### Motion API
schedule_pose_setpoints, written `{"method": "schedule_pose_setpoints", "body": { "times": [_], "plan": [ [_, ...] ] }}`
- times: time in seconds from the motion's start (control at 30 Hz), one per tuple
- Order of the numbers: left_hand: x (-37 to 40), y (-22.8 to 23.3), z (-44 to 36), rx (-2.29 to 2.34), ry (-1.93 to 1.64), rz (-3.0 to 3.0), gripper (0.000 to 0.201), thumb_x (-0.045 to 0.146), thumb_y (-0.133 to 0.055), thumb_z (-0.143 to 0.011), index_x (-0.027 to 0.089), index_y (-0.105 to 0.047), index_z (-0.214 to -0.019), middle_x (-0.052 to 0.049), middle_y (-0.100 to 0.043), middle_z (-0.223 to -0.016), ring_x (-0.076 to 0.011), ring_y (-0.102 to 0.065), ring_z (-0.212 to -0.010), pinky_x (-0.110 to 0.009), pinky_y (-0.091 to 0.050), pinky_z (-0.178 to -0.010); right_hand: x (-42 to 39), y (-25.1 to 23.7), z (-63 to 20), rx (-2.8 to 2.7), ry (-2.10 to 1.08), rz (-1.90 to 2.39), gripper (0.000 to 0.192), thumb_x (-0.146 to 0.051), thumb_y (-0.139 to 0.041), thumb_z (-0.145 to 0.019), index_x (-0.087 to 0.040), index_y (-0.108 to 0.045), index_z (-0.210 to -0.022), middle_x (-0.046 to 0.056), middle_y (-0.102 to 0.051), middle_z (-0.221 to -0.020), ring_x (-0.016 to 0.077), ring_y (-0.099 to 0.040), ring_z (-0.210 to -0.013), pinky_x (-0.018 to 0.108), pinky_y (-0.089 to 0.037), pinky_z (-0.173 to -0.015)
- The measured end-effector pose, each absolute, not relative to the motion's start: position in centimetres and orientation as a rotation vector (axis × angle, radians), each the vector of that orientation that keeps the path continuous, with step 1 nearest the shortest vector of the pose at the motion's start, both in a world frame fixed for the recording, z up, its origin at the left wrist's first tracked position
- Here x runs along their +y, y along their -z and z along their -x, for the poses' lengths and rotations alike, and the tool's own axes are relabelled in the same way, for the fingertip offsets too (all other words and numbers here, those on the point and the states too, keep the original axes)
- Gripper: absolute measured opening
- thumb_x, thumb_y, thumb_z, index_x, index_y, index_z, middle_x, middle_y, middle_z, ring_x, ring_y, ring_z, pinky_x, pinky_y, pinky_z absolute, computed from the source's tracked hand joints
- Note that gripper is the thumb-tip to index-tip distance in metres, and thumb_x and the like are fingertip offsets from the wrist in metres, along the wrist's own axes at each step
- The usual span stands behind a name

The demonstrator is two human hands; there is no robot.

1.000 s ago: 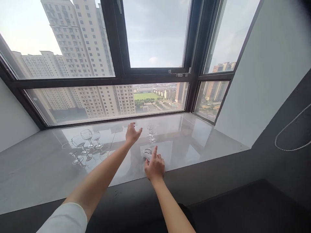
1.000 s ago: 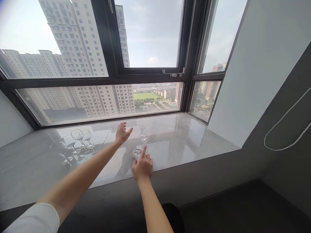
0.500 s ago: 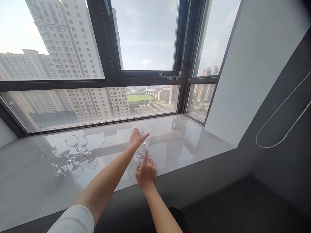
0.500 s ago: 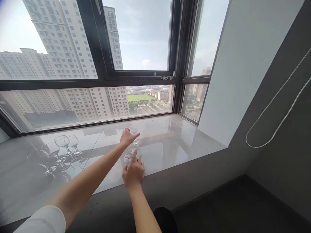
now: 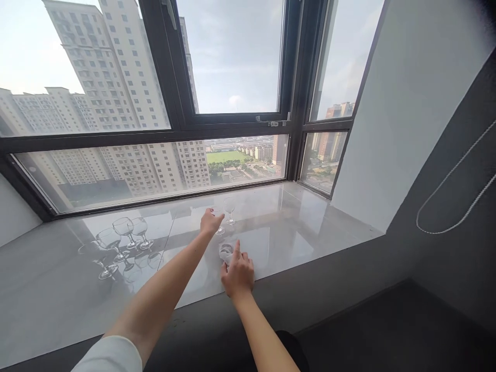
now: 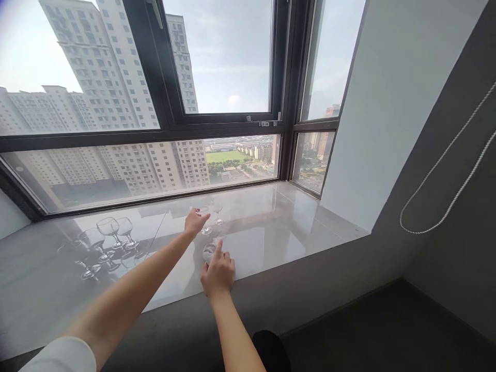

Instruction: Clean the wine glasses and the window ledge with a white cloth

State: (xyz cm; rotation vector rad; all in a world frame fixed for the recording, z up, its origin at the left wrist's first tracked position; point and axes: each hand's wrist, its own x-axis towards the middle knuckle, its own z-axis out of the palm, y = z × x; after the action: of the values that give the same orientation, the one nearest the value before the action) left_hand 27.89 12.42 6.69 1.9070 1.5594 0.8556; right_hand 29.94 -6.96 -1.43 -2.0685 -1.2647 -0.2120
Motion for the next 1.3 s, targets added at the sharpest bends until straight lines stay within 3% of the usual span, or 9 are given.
{"method": "schedule_pose_setpoints", "body": {
  "times": [0.33,0.6,1.3],
  "plan": [
    [11.0,-6.9,-14.7,1.887,-0.953,-1.738,0.059,0.054,-0.058,-0.076,0.022,-0.044,-0.124,-0.01,-0.06,-0.119,-0.0237,-0.063,-0.096,-0.031,-0.044,-0.069,-7.2,1.5,-30.1,-1.311,0.19,2.066,0.068,-0.029,-0.045,-0.09,-0.009,-0.021,-0.15,0.014,-0.062,-0.11,0.0255,-0.054,-0.103,0.035,-0.039,-0.085],
    [11.5,-6.3,-6.7,2.114,-1.029,-1.593,0.065,0.058,-0.056,-0.077,0.02,-0.041,-0.128,-0.015,-0.056,-0.125,-0.0292,-0.059,-0.109,-0.037,-0.047,-0.082,-7.1,1.6,-30.1,-1.309,0.233,2.085,0.065,-0.028,-0.048,-0.089,-0.007,-0.028,-0.147,0.015,-0.062,-0.108,0.0256,-0.055,-0.102,0.035,-0.038,-0.086],
    [14.8,-6.9,-4.5,2.209,-1.08,-1.438,0.069,0.056,-0.06,-0.076,0.019,-0.038,-0.13,-0.019,-0.051,-0.131,-0.0353,-0.057,-0.112,-0.044,-0.05,-0.088,-7.1,1.8,-30.1,-1.31,0.228,2.088,0.059,-0.03,-0.046,-0.092,-0.009,-0.033,-0.145,0.015,-0.062,-0.107,0.0249,-0.056,-0.1,0.035,-0.04,-0.085]
  ]
}}
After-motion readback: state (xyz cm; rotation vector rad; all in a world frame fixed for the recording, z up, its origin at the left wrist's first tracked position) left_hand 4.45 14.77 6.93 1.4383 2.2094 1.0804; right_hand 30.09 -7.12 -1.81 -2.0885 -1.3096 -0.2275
